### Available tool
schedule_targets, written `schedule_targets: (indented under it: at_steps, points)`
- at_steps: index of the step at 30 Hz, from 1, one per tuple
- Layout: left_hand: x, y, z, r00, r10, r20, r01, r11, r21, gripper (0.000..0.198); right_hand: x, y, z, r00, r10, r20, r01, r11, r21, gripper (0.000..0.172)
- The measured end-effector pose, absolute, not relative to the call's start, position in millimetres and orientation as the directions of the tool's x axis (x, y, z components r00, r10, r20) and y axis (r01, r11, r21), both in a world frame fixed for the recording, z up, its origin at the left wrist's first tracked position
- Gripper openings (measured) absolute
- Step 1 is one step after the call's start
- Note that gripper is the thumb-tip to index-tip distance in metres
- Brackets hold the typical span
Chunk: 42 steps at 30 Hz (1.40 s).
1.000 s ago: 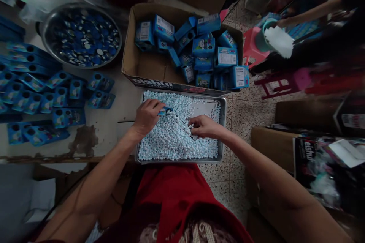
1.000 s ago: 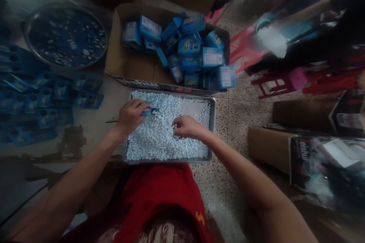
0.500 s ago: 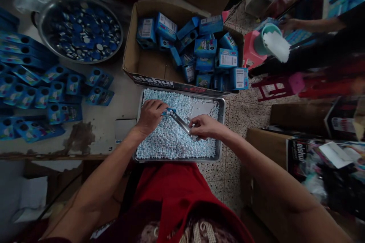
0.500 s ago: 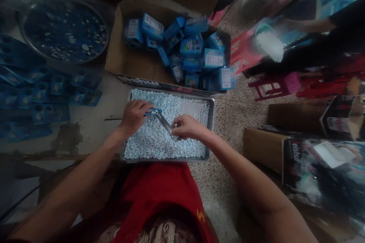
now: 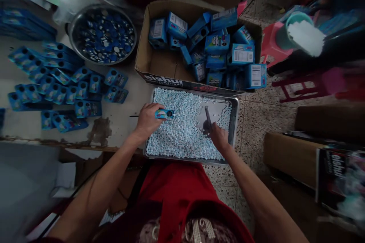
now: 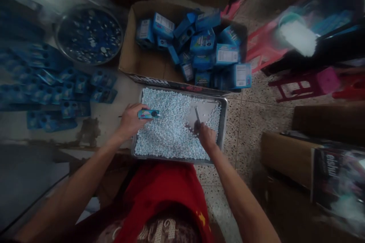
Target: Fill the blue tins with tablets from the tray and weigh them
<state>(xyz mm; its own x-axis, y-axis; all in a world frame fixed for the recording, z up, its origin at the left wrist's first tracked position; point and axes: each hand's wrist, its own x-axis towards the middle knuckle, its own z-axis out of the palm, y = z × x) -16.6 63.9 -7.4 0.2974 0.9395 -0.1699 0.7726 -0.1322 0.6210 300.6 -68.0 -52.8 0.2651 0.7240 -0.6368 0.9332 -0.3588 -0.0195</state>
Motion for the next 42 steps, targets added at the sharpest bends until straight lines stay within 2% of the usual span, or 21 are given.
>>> schedule_targets:
  at_steps: [4,7,11,15,17,20,23,31,36,42]
  points:
    - [-34,50,-22,0.037,0.964,-0.264,0.647,0.178,0.741,0.037,245,-55,-90,0.169,0.767,-0.619,0.925,-0.340,-0.169,0.034]
    - [-36,44,-26,-0.014,0.954,-0.299,0.584,0.250,0.772,0.037,235,-58,-94,0.102,0.804,-0.586,0.894,-0.332,-0.300,0.036]
    - [-29,45,-22,-0.005,0.968,-0.252,0.652,0.194,0.733,0.037,263,-73,-75,-0.023,0.822,-0.569,0.848,-0.286,-0.447,0.026]
    - [-19,52,-17,0.117,0.987,-0.110,0.754,-0.016,0.656,0.035,284,-73,-40,-0.187,0.824,-0.534,0.654,-0.301,-0.694,0.023]
    - [-14,55,-15,0.209,0.975,-0.072,0.774,-0.120,0.622,0.035,284,-64,-18,-0.252,0.822,-0.511,0.585,-0.291,-0.757,0.022]
    - [-9,58,-11,0.309,0.949,-0.059,0.785,-0.219,0.580,0.036,279,-43,13,-0.336,0.798,-0.501,0.595,-0.232,-0.769,0.018]
    - [-4,57,-8,0.379,0.923,-0.067,0.779,-0.278,0.562,0.038,273,-25,37,-0.378,0.742,-0.554,0.644,-0.220,-0.733,0.016]
    - [4,53,-8,0.462,0.880,-0.111,0.735,-0.309,0.603,0.039,269,-8,75,-0.332,0.553,-0.764,0.580,-0.520,-0.627,0.014]
    - [5,54,-9,0.465,0.878,-0.112,0.721,-0.303,0.623,0.038,270,-1,88,-0.327,0.522,-0.788,0.584,-0.544,-0.603,0.010]
    - [7,58,-10,0.482,0.868,-0.120,0.650,-0.263,0.714,0.035,266,7,103,-0.312,0.460,-0.832,0.548,-0.628,-0.553,0.007]
